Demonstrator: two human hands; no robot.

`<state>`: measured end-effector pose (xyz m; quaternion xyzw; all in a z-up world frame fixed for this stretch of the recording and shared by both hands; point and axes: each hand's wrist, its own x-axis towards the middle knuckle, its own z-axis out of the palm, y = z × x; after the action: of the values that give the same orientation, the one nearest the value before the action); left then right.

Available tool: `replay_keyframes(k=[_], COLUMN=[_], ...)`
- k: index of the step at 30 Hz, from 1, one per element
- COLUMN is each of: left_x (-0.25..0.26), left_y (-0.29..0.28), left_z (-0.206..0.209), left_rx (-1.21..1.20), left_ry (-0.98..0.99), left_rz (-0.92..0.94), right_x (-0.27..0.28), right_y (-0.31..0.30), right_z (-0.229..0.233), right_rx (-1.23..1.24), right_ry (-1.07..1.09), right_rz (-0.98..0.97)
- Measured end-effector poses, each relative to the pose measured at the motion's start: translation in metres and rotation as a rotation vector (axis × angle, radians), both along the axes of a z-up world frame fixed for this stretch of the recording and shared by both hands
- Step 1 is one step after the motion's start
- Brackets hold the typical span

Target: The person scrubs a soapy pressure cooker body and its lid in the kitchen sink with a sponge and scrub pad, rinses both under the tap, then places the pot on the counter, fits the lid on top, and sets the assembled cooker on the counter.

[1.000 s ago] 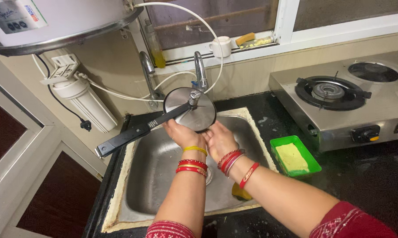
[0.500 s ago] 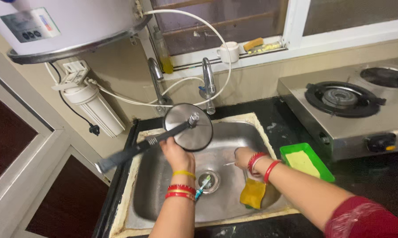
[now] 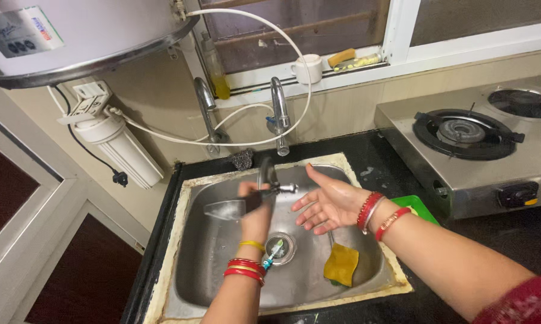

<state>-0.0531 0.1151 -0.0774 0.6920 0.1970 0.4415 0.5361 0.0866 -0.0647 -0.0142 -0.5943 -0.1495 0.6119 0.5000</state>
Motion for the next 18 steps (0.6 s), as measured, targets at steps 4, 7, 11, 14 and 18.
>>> replay_keyframes(k=[4,7,11,14,18], left_x=[0.014,0.015,0.051,0.102,0.152], left_y=[-0.027,-0.033,-0.001,0.042,0.081], left_z=[0.018,0.024,0.034,0.038,0.042], left_rx=[0.474,0.544,0.426,0.993,1.553], left_ry=[0.158,0.181,0.461,0.354,0.412], left_rz=[-0.042,-0.181,-0.415,-0.262,-0.030], right_x=[-0.020,-0.032,-0.030,-0.035,-0.045], right_y=[-0.017,-0.035,-0.060,-0.076,-0.081], right_z=[0.016,-0.009,-0.042,-0.057,-0.062], right_rx=[0.040,0.230,0.217,0.194,0.203], right_ry=[0.136,0.081,0.158,0.175,0.327], right_rz=[-0.061,0.040,-0.111,-0.115,-0.117])
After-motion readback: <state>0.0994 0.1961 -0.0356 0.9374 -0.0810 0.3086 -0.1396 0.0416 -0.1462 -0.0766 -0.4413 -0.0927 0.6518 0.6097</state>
